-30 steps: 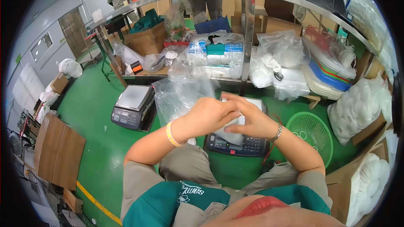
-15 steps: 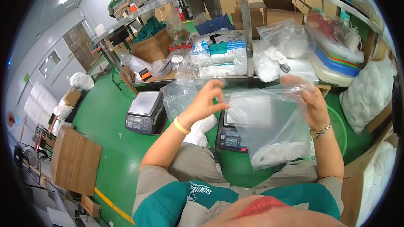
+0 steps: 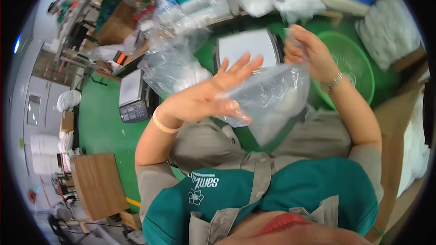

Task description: Weighing and packaging white plastic rings into clear plastic bags at an industrial workstation.

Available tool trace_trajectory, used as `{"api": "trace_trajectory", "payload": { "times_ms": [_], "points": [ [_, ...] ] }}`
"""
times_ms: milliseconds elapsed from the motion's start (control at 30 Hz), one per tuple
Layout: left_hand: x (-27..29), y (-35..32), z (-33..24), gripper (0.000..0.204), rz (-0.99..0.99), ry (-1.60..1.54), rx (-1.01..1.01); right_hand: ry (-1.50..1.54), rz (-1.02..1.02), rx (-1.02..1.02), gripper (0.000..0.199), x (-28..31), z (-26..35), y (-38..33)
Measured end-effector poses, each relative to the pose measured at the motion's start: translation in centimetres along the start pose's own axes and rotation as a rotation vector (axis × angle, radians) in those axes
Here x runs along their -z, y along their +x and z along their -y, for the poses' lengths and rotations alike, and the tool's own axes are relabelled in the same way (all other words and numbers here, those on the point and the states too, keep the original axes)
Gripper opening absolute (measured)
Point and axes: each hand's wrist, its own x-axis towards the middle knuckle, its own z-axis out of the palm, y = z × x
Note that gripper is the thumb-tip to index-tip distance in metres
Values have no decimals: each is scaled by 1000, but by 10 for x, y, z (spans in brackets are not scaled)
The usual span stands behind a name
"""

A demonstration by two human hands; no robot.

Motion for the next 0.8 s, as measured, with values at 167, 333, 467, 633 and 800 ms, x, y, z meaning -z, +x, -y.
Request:
{"api": "trace_trajectory", "payload": {
  "times_ms": [167, 333, 467, 633, 800],
  "points": [
    [12, 21, 47, 55, -72, -1042, -347, -223, 34, 17, 19, -14, -17, 7],
    [2, 28, 48, 44, -527, -789, 79, -589, 106, 484, 9, -23, -8, -2],
    [-22, 43, 58, 40, -188, -507, 394, -1221, 112, 736, 6, -37, -19, -6],
    [-31, 39, 93, 40, -109, -401, 473, -863, 175, 329, 22, -23, -37, 7],
    [-22, 71, 78, 28, -350, -740, 561, -1014, 80, -111, 28, 19, -25, 15]
  ]
}}
